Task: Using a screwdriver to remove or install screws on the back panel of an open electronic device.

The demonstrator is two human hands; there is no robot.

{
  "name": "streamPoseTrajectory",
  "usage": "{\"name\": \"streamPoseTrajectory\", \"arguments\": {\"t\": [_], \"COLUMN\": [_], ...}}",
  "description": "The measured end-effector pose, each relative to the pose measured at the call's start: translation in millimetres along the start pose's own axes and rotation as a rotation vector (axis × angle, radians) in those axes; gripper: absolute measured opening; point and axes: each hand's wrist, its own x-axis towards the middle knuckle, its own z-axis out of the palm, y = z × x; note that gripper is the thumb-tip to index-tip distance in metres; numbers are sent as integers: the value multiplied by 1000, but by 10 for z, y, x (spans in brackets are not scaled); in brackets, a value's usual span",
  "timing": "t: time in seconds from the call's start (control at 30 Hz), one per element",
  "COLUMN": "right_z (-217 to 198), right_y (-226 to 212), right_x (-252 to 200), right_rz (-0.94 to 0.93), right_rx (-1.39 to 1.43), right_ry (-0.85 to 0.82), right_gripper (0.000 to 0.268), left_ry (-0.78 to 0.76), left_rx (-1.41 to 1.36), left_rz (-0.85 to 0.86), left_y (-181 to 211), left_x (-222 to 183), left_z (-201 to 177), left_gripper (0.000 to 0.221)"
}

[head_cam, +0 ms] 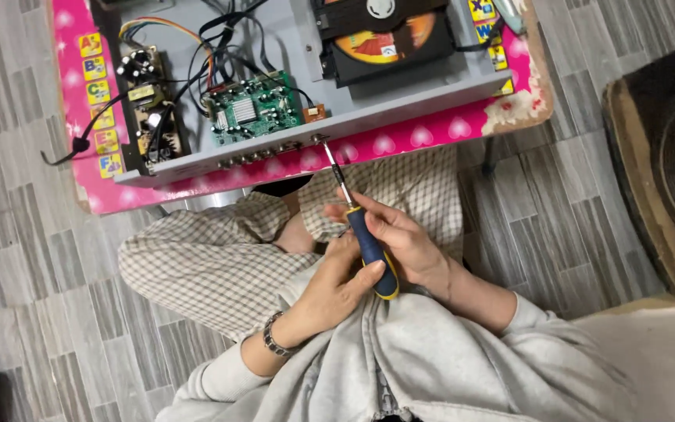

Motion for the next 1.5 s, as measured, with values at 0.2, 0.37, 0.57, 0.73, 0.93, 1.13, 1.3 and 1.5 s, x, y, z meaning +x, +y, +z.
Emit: {"name": "streamPoseTrajectory", "arguments": {"t": [0.2, 0.37, 0.57, 0.73, 0.93, 1.13, 1.3, 1.5], "right_z": [95, 68, 66, 39, -13, -21, -41, -77], "right_y": [-696, -1174, -1258, -1186, -1098, -1056, -939, -859], "right_x": [-18, 513, 1010, 1036, 1040, 1081, 1167, 1210], "right_rz": [-789, -1078, -966, -900, -934, -827, -858, -918], "right_rx": [-1245, -1698, -1829, -1748, -1663, -1615, -1624, -1633], "right_ry": [140, 53, -218, -182, -58, -55, -22, -13], "right_gripper": [22, 46, 22, 12, 14, 16, 11, 8], "left_ry": [29, 91, 306, 370, 329, 462, 94, -273], "left_rx": [-269, -370, -856, -915, -1007, -833, -1166, -1352], "left_rz": [-241, -277, -245, -160, -131, -147, 53, 107], "left_y": [-3, -103, -193, -305, -571, -761, -1158, -1519], "left_x": [-85, -177, -224, -219, -254, -288, -335, -276], "left_z": [209, 298, 472, 545, 521, 495, 281, 87], "left_gripper": [16, 33, 38, 41, 39, 39, 44, 42]}}
